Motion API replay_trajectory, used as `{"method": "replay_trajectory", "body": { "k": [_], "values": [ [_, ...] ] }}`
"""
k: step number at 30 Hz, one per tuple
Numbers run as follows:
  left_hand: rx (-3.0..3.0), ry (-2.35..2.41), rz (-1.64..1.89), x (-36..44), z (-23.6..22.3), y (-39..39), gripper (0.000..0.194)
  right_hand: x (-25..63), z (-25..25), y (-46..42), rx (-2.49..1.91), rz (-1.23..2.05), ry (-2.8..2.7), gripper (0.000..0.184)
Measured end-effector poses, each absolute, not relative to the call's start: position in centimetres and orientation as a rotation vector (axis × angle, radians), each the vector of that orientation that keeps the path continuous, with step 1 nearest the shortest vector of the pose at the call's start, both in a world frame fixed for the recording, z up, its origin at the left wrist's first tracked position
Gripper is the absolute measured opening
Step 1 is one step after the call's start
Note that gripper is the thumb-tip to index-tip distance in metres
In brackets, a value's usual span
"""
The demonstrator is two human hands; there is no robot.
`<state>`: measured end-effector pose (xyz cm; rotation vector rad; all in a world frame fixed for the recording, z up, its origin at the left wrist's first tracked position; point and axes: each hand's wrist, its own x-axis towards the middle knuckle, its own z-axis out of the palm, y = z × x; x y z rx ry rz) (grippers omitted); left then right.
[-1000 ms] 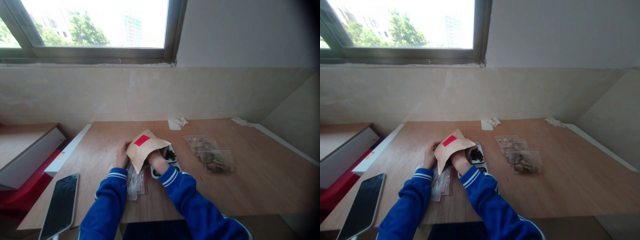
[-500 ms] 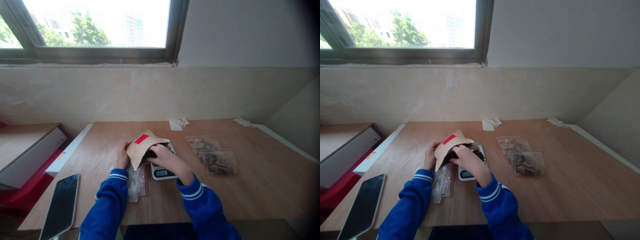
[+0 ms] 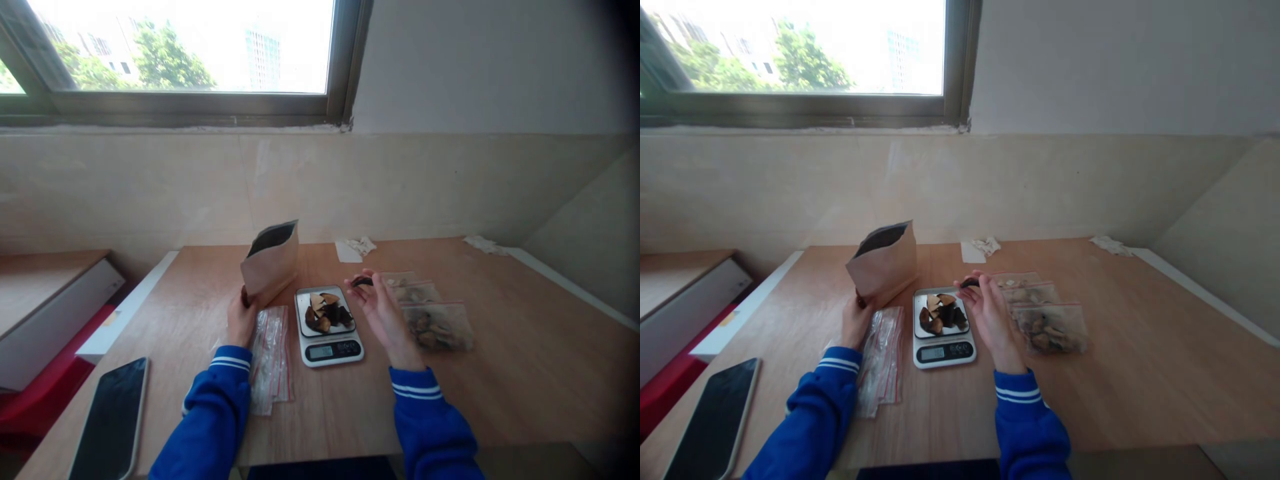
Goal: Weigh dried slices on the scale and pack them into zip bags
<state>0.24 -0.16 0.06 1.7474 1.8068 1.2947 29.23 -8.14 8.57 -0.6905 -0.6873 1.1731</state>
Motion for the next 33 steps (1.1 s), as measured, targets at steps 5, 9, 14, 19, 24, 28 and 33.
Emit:
{"method": "replay_trajectory", "body": {
  "k": [5, 9, 14, 19, 24, 28, 33],
  "values": [
    [1.629, 1.973, 1.294, 0.0, 0.0, 0.1, 0.041, 29.2, 6.0, -6.4, -0.842, 1.258, -0.732, 0.022],
    [1.617, 1.95, 1.317, -0.1, 0.0, 0.2, 0.042, 28.7, 6.3, -4.9, -1.131, 1.043, -1.242, 0.025],
    [1.637, 1.906, 1.35, -0.1, -0.1, 0.0, 0.041, 28.8, 7.6, -3.2, -1.416, 0.627, -2.017, 0.023],
    [1.64, 1.906, 1.353, -0.1, -0.2, 0.0, 0.045, 28.7, 7.2, -2.9, -1.455, 0.596, -2.202, 0.025],
    [1.65, 1.954, 1.309, -0.1, -0.4, 0.1, 0.043, 28.7, 6.3, -2.9, -1.511, 0.458, -2.211, 0.025],
    [1.653, 1.949, 1.309, -0.1, -0.4, 0.1, 0.042, 28.4, 6.3, -2.1, -1.557, 0.406, -2.247, 0.025],
    [1.667, 1.938, 1.34, 0.0, -0.1, -0.1, 0.039, 27.9, 6.9, -1.8, -1.442, 0.543, -2.081, 0.035]
  ]
}}
